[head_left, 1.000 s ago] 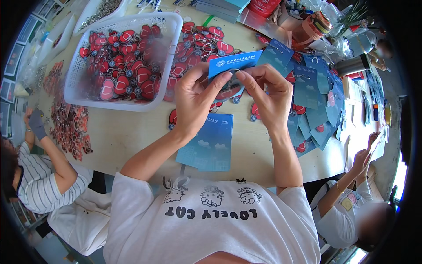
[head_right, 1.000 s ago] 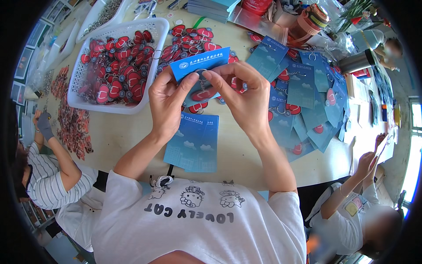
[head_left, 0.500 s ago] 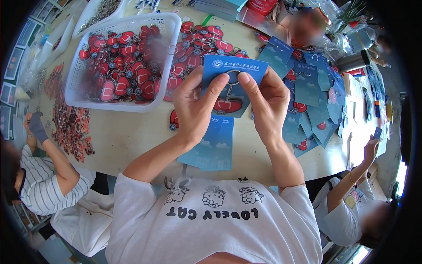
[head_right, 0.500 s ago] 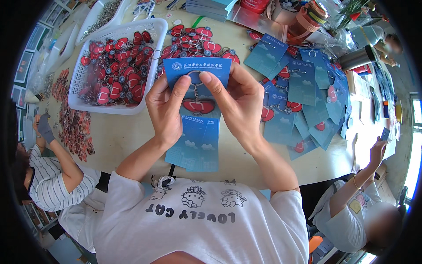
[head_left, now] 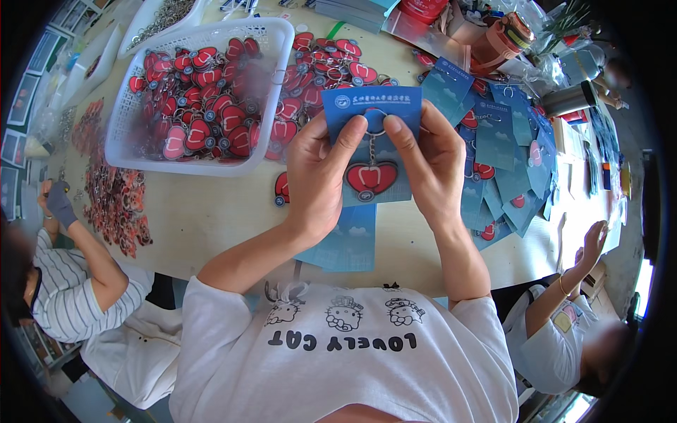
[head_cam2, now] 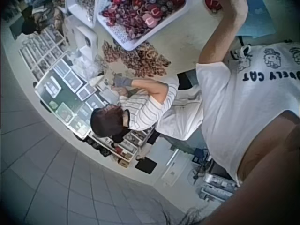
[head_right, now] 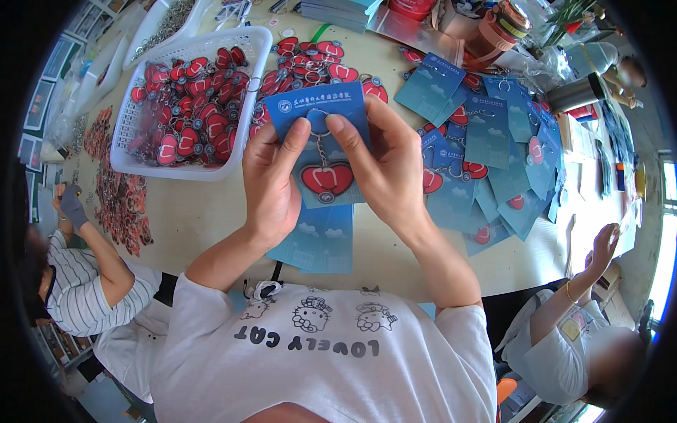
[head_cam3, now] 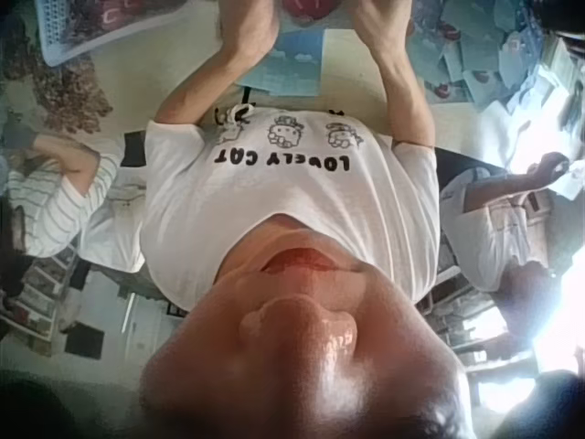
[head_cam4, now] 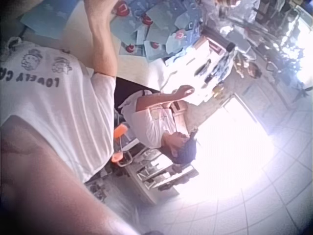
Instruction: The person assembles heart-shaped keychains by attaching them to blue cardboard backing cards. They pick up a keychain from a white basket, thread the metal ring through a hole in the card, and place the finished unit on a growing pile on the table.
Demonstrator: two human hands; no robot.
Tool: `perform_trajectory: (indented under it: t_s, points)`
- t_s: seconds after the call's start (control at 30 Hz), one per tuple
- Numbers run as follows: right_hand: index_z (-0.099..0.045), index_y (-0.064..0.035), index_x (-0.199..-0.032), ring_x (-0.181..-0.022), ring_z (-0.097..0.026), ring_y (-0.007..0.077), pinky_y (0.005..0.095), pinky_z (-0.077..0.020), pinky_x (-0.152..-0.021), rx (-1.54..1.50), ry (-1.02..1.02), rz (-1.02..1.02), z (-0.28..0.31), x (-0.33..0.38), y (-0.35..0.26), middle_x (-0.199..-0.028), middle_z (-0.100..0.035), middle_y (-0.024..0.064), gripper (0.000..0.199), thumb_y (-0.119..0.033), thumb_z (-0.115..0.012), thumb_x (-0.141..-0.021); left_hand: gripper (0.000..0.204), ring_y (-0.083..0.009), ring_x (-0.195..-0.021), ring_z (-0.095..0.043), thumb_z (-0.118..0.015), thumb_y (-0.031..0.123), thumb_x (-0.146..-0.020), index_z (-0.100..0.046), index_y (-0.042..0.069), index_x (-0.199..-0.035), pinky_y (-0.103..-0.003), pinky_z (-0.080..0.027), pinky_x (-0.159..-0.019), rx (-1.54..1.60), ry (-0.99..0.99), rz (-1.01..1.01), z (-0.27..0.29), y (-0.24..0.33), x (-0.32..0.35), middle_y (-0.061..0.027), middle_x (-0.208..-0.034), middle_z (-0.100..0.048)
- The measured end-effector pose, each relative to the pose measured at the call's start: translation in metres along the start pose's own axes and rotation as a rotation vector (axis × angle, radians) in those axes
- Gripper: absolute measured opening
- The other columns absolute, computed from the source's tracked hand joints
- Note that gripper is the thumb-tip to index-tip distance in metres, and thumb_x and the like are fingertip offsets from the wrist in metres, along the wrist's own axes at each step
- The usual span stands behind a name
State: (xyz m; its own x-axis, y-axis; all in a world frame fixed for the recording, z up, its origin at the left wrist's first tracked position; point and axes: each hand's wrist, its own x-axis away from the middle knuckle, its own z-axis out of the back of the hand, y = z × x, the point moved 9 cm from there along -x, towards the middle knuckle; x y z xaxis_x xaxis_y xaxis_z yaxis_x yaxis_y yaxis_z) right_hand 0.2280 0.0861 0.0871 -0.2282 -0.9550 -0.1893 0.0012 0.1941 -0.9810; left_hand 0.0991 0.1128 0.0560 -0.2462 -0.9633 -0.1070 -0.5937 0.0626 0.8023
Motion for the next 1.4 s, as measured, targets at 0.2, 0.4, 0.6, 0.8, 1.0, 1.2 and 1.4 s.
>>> perform_trajectory:
  t_s: [0.2,0.4,0.6,0.8,1.0,1.2,1.4]
  points:
    - [-0.056,0.0039,-0.107,-0.080,-0.053,0.0050,0.0220,-0.0459,-0.070,0.124,-0.085,0.006,0.001,-0.001,0.008,-0.087,-0.063,0.0026,0.020,-0.005,-0.062,-0.091,0.030,-0.0077,-0.100,-0.057,-0.061,0.004,-0.092,-0.055,-0.001,-0.121,-0.025,-0.046,-0.087,-0.033,-0.051,0.019,0.000,-0.007,-0.006,-0.0051,-0.109,-0.062]
    - [-0.052,0.0043,-0.117,-0.089,-0.056,0.0071,0.0234,-0.0461,-0.079,0.159,-0.132,-0.019,0.017,0.003,0.015,-0.100,-0.063,0.0066,0.030,-0.005,-0.063,-0.090,0.035,-0.0097,-0.102,-0.057,-0.067,0.003,-0.087,-0.053,-0.002,-0.119,-0.027,-0.049,-0.085,-0.094,-0.123,0.056,0.001,-0.015,-0.008,-0.0044,-0.108,-0.062]
    - [-0.048,0.0033,-0.127,-0.098,-0.060,0.0126,0.0257,-0.0474,-0.084,0.230,0.209,-0.069,0.162,-0.013,0.016,-0.110,-0.063,0.0093,0.038,-0.005,-0.060,-0.092,0.038,-0.0232,-0.064,-0.059,-0.073,0.033,-0.081,-0.058,0.001,-0.094,-0.034,-0.047,-0.057,-1.661,-0.322,-0.250,0.033,0.013,0.029,-0.0081,-0.078,-0.058]
    - [-0.049,0.0012,-0.127,-0.109,-0.055,0.0289,0.0394,-0.0433,-0.095,1.640,0.436,0.393,0.201,-0.044,0.005,-0.119,-0.055,0.0179,0.045,-0.012,-0.065,-0.088,0.052,-0.0280,-0.061,-0.059,-0.075,0.048,-0.073,-0.053,0.002,-0.087,-0.037,-0.046,-0.054,-1.777,-0.216,-0.153,0.047,-0.003,0.052,-0.0093,-0.073,-0.058]
    - [-0.068,-0.0105,-0.101,-0.106,-0.053,0.0247,0.0386,-0.0439,-0.088,1.376,-0.163,0.600,0.068,-0.032,0.019,-0.108,-0.059,0.0056,0.027,-0.009,-0.072,-0.074,0.040,-0.0182,-0.064,-0.058,-0.079,0.024,-0.077,-0.049,0.002,-0.091,-0.031,-0.045,-0.057,-1.464,-0.163,0.033,0.068,-0.014,0.054,-0.0091,-0.074,-0.058]
    - [-0.068,-0.0073,-0.092,-0.097,-0.055,0.0240,0.0377,-0.0452,-0.086,1.170,-0.325,0.486,0.024,-0.045,0.071,-0.099,-0.060,0.0058,0.018,-0.015,-0.072,-0.076,0.020,-0.0092,-0.076,-0.057,-0.069,0.008,-0.086,-0.056,-0.002,-0.097,-0.024,-0.046,-0.069,-0.783,-0.143,0.259,0.074,-0.011,0.056,-0.0074,-0.085,-0.063]
    - [-0.067,-0.0061,-0.089,-0.087,-0.060,0.0275,0.0379,-0.0482,-0.079,1.045,-0.345,0.345,0.033,-0.051,0.081,-0.095,-0.062,0.0084,0.018,-0.019,-0.072,-0.078,0.020,-0.0041,-0.081,-0.054,-0.065,0.009,-0.090,-0.061,-0.001,-0.107,-0.020,-0.044,-0.072,-0.509,-0.018,0.204,0.070,0.015,0.045,0.0009,-0.092,-0.062]
